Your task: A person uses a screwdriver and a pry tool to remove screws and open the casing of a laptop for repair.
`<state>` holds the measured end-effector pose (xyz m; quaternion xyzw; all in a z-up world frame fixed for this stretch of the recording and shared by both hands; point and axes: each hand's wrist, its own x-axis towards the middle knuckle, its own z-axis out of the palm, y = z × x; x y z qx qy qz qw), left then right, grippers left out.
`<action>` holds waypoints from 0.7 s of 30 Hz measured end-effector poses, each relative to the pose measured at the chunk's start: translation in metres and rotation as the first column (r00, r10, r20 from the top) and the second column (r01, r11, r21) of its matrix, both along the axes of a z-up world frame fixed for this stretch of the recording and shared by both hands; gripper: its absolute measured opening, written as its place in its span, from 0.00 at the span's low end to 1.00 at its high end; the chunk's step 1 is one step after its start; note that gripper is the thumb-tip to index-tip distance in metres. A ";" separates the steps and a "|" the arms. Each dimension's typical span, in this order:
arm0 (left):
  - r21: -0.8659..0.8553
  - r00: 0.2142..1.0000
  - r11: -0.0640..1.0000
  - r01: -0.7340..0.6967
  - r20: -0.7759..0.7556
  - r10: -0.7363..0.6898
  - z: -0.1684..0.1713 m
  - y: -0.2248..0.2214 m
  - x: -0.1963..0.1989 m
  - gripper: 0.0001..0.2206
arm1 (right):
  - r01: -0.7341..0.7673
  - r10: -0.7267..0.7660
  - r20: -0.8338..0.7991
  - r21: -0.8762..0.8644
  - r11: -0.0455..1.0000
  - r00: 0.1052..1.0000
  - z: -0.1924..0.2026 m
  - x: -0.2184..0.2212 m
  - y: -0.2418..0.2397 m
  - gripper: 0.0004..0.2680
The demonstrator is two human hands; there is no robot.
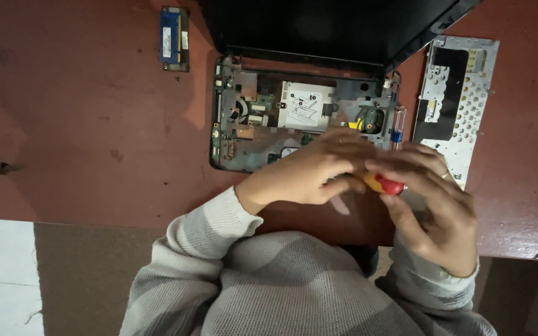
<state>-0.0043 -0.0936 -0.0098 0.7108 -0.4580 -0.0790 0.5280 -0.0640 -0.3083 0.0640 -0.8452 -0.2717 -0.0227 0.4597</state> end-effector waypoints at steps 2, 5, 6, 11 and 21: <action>-0.013 0.998 1.000 0.009 0.066 -0.009 -0.004 -0.002 0.002 0.08 | -0.086 0.087 0.005 -0.038 0.996 0.996 -0.001 0.002 -0.002 0.10; -0.015 0.995 0.997 -0.076 0.064 0.077 0.004 0.001 0.003 0.09 | 0.063 -0.048 0.146 -0.098 0.993 0.988 -0.015 -0.001 -0.002 0.14; -0.015 0.995 0.997 -0.077 0.063 0.078 0.005 -0.001 0.002 0.09 | 0.063 -0.048 0.145 -0.098 0.993 0.988 -0.012 -0.003 0.000 0.14; 0.027 0.999 1.000 -0.012 0.031 0.012 0.005 -0.001 -0.002 0.10 | -0.005 0.003 0.059 0.020 1.000 0.998 -0.012 -0.009 -0.002 0.11; -0.120 0.998 0.992 0.021 -0.052 -0.028 -0.007 0.001 -0.004 0.10 | 0.081 -0.092 0.076 0.133 0.988 0.993 -0.019 -0.016 0.007 0.03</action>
